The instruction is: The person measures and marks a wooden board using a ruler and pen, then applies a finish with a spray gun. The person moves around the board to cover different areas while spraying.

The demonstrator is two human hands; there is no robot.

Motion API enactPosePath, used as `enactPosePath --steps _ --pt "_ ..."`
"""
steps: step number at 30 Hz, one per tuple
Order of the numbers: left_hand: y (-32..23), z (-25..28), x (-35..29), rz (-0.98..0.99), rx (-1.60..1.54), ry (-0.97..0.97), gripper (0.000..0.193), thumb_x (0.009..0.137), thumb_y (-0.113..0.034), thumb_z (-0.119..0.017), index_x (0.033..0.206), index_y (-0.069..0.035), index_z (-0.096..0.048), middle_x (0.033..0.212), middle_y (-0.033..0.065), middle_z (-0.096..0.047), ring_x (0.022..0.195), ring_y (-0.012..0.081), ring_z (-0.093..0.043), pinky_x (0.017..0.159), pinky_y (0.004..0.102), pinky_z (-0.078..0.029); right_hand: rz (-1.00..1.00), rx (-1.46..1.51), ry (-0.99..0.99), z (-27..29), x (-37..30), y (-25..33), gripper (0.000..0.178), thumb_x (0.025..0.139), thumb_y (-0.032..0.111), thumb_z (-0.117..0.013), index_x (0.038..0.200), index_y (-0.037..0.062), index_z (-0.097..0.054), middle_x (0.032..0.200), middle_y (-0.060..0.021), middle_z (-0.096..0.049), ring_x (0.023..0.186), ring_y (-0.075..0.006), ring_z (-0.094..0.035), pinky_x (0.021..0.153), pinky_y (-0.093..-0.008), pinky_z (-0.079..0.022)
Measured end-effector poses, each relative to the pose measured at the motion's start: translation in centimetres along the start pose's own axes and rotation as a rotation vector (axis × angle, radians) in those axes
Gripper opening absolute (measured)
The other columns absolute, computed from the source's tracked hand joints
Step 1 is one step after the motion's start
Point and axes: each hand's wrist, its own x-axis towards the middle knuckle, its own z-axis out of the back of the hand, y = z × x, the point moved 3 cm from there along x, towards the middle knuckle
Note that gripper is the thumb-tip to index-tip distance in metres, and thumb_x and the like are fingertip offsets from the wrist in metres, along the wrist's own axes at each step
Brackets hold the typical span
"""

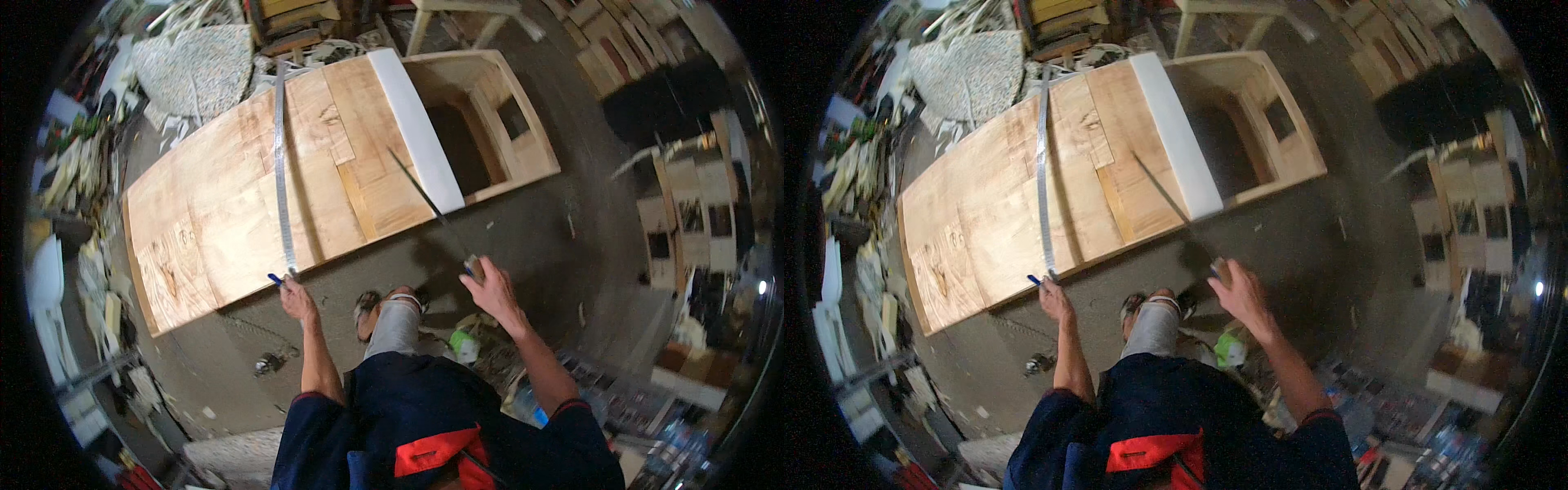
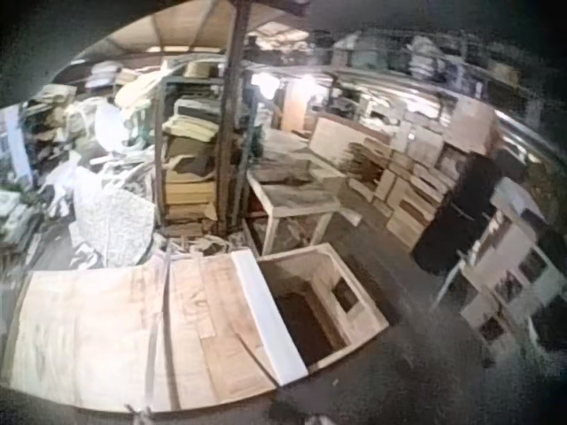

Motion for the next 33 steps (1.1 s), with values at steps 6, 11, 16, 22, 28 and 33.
enactPosePath --steps 6,11,16,22,28,33 --pt "-7.6 9.3 -2.6 -0.285 -0.013 -0.356 0.036 0.099 -0.032 -0.057 0.082 -0.001 -0.062 0.061 0.0116 -0.056 0.053 0.0199 -0.045 0.051 0.0347 -0.037 0.616 -0.17 -0.001 2.4 20.5 13.0 0.034 0.084 0.021 -0.071 0.103 -0.0024 -0.055 0.098 -0.0241 -0.061 0.099 -0.0426 -0.056 0.083 -0.0498 -0.046" --pt "-13.4 9.8 -6.6 -0.376 0.055 -0.307 0.038 0.097 -0.028 -0.061 0.069 -0.003 -0.052 0.056 0.0127 -0.047 0.05 0.0258 -0.042 0.049 0.0367 -0.036 1.049 -0.309 0.001 4.1 30.5 17.8 0.051 0.084 0.032 -0.073 0.116 -0.0021 -0.053 0.128 -0.0242 -0.055 0.124 -0.0436 -0.047 0.108 -0.0515 -0.035" --pt "-19.9 9.1 -11.4 -0.465 0.037 -0.218 0.04 0.096 -0.025 -0.062 0.066 -0.004 -0.046 0.056 0.0122 -0.041 0.05 0.027 -0.039 0.05 0.0378 -0.034 1.097 -0.41 0.338 9.3 34.1 12.7 0.056 0.081 0.04 -0.075 0.115 0.0004 -0.054 0.128 -0.0196 -0.056 0.125 -0.0372 -0.049 0.11 -0.0602 -0.028" --pt "-25.9 5.3 -18.5 -0.639 0.399 -0.159 0.028 0.095 -0.024 -0.059 0.073 -0.006 -0.055 0.062 0.0137 -0.052 0.058 0.034 -0.053 0.056 0.0435 -0.04 1.112 -0.412 0.571 15.7 39.1 5.0 0.053 0.075 0.04 -0.08 0.104 0.0019 -0.057 0.095 -0.0146 -0.063 0.092 -0.0323 -0.061 0.092 -0.0486 -0.045" --pt "-31.3 -5.2 -25.3 -0.618 0.329 -0.035 0.018 0.082 -0.025 -0.07 0.075 -0.011 -0.061 0.063 0.0085 -0.054 0.064 0.0295 -0.055 0.064 0.0398 -0.043 0.546 -0.42 0.956 19.4 41.4 -13.9 0.046 0.075 0.036 -0.083 0.094 0.0016 -0.059 0.081 -0.0094 -0.061 0.07 -0.0184 -0.056 0.065 -0.0355 -0.048" --pt "-33.4 -17.1 -36.9 -0.539 0.217 -0.625 0.022 0.095 -0.027 -0.062 0.083 -0.008 -0.062 0.111 0.0109 -0.063 0.111 0.0305 -0.058 0.098 0.0502 -0.042 0.325 -0.08 0.726 23.1 42.1 -25.9 0.032 0.078 0.018 -0.08 0.074 0.0064 -0.051 0.067 0.0007 -0.053 0.061 -0.0107 -0.05 0.056 -0.0288 -0.043"
